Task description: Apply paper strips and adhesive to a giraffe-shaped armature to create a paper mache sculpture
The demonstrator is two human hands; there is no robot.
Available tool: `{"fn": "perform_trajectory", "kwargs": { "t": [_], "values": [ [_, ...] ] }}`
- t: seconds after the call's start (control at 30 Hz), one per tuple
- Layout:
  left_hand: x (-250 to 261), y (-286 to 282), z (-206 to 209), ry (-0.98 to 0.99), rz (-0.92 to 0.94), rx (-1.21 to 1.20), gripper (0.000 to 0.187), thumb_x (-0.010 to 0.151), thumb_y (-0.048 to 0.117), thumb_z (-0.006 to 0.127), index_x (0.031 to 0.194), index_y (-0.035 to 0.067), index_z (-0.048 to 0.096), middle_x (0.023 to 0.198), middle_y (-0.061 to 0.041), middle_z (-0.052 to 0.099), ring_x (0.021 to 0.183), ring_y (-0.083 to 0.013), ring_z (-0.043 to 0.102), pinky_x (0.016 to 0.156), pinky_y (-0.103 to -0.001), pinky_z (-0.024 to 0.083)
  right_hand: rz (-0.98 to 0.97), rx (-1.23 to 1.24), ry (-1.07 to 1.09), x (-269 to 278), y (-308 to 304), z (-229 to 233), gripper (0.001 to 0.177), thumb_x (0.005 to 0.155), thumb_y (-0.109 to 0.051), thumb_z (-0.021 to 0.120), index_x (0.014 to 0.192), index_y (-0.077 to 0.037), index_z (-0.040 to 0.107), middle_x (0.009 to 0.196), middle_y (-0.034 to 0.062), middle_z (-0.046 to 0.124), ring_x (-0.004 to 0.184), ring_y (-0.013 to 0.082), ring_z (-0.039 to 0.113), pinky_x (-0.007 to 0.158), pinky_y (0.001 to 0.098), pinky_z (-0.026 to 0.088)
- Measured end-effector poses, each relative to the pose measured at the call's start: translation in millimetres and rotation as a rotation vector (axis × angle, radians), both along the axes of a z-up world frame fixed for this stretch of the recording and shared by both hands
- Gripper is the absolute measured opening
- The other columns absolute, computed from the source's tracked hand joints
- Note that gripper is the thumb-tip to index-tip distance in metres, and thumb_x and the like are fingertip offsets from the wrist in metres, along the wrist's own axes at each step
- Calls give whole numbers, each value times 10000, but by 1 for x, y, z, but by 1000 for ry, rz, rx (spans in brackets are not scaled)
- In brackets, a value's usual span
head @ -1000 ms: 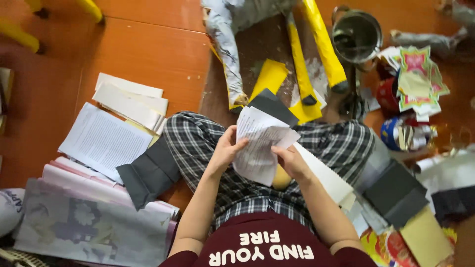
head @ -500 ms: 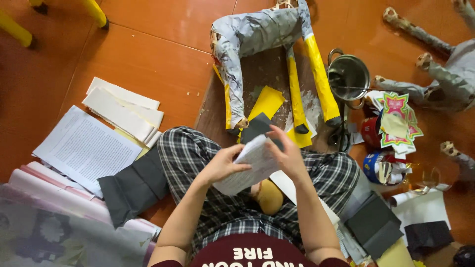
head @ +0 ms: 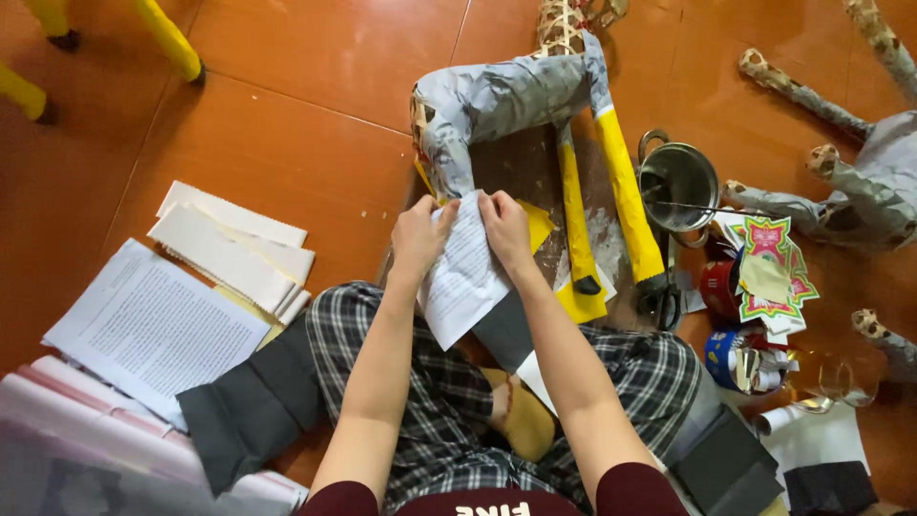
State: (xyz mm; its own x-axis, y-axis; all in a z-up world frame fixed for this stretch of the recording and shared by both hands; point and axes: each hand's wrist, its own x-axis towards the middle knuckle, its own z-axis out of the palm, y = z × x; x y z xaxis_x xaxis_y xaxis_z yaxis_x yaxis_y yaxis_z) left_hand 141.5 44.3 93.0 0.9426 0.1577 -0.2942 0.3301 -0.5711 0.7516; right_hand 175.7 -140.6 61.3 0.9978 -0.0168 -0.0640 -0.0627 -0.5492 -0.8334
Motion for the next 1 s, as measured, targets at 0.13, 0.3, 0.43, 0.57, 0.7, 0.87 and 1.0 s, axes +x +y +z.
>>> {"fn": "perform_trajectory", "kwargs": {
  "t": [0.13,0.3,0.43,0.57,0.7,0.87,1.0],
  "values": [
    [2,-5,-4,17,73,-117,635,854,834,546,852,217,694,804,-147,710,934,-414,698,799,-504,547,-29,81,-15,3,2,-14,346,1038,-386,624,856,-96,674,735,130,663,728,185,606,683,391,500],
    [0,-9,4,-67,124,-193,495,925,666,583,823,192,679,731,-213,642,828,-474,657,714,-536,498,-29,-18,-123,-7,17,27,264,1018,-403,662,958,-145,655,839,114,664,847,310,673,758,418,525],
    [-1,-10,5,-193,128,-213,467,978,597,575,795,171,637,684,-228,598,753,-468,641,645,-506,490,135,-287,-238,-39,30,62,298,1049,-238,575,1271,-39,592,1104,135,549,1079,310,562,951,412,470],
    [5,-16,-13,-264,164,-269,440,999,540,586,768,166,609,623,-199,566,611,-330,599,593,-407,486,230,-243,-143,-64,46,70,618,1114,-307,414,1483,177,306,1248,451,517,1117,618,535,986,658,430],
    [7,-19,-31,-290,204,-393,416,994,459,643,718,149,609,541,-125,446,626,-98,449,551,-296,421,201,-76,202,-60,44,58,694,1114,-463,295,1636,-64,72,1407,420,438,1220,662,479,1036,697,406],
    [8,-28,-39,-355,295,-522,444,1002,449,657,701,128,603,562,-9,447,645,-107,449,569,-260,375,87,401,381,-50,52,63,732,1047,-600,467,1628,-198,274,1513,294,484,1389,479,473,1102,572,429],
    [-4,-32,-27,-367,312,-337,467,971,605,627,990,138,635,849,-201,674,824,-386,671,764,-475,517,32,400,384,-52,48,48,652,1063,-582,450,1600,-228,339,1456,265,541,1348,431,530,1069,550,464]
  ]
}}
